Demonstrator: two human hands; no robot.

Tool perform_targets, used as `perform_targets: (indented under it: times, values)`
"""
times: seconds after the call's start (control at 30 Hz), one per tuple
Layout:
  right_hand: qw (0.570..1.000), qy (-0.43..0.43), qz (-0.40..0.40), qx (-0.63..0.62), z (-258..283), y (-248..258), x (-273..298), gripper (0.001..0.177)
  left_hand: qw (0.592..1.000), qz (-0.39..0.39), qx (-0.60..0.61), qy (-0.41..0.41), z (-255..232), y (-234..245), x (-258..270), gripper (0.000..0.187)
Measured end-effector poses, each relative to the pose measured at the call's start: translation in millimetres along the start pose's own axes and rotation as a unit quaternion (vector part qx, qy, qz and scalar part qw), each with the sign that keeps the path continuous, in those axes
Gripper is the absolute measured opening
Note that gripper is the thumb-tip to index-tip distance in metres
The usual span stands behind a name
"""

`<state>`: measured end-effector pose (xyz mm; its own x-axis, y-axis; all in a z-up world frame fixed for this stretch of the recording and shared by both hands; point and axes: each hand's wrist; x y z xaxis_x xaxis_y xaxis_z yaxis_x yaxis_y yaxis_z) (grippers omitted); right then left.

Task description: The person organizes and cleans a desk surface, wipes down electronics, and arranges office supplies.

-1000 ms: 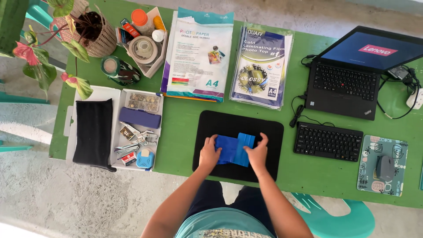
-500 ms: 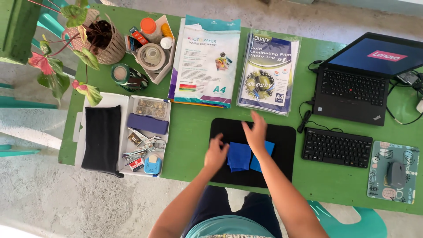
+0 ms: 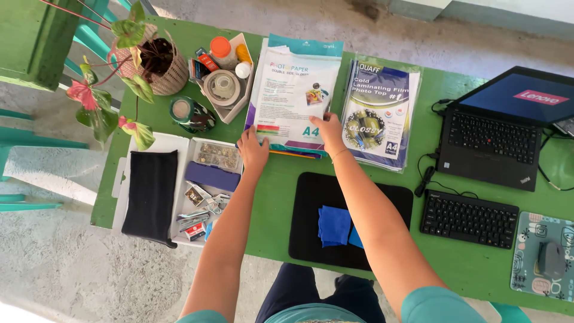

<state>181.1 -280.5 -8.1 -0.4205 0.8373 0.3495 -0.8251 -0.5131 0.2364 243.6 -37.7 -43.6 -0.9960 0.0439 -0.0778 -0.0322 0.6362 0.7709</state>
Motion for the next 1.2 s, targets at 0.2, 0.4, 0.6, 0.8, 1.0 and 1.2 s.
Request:
perform_targets:
  times: [0.2,0.4,0.6,0.8,1.0,1.2]
  values:
    - [0.999,0.012,0.026,0.046,4,-7,-3,0.057,0.993,0.049,0.069,0.086,-1,-15,-33,0.068]
    - [0.994,0.049,0.058,0.076,-1,2,-6,0.041,0.857,0.222,0.429,0.179,-10,2,-29,0.053]
    - [0.995,0.054,0.077,-0.041,-6,22,29,0.044,0.799,0.224,0.506,0.234,-6,59,15,0.049]
    - [0.984,-0.077,0.157,0.020,-22,67,127,0.082,0.731,0.307,0.535,0.290,55,125,102,0.049]
    - [0.966,-0.168,0.188,0.064,-90,110,209,0.076,0.702,0.350,0.496,0.372,119,161,182,0.058]
    - [0.987,-0.073,0.140,0.038,-113,122,230,0.061,0.925,0.270,0.229,0.140,137,137,212,0.080]
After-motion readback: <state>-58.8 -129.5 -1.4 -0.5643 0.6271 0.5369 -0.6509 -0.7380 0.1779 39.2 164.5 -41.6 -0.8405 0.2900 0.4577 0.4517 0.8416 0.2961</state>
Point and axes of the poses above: each hand's wrist, its own x-axis away from the middle knuckle, its own y-axis out of the back of the hand, z = x × y, and after that the axes turned 15 degrees about -z, right-handed
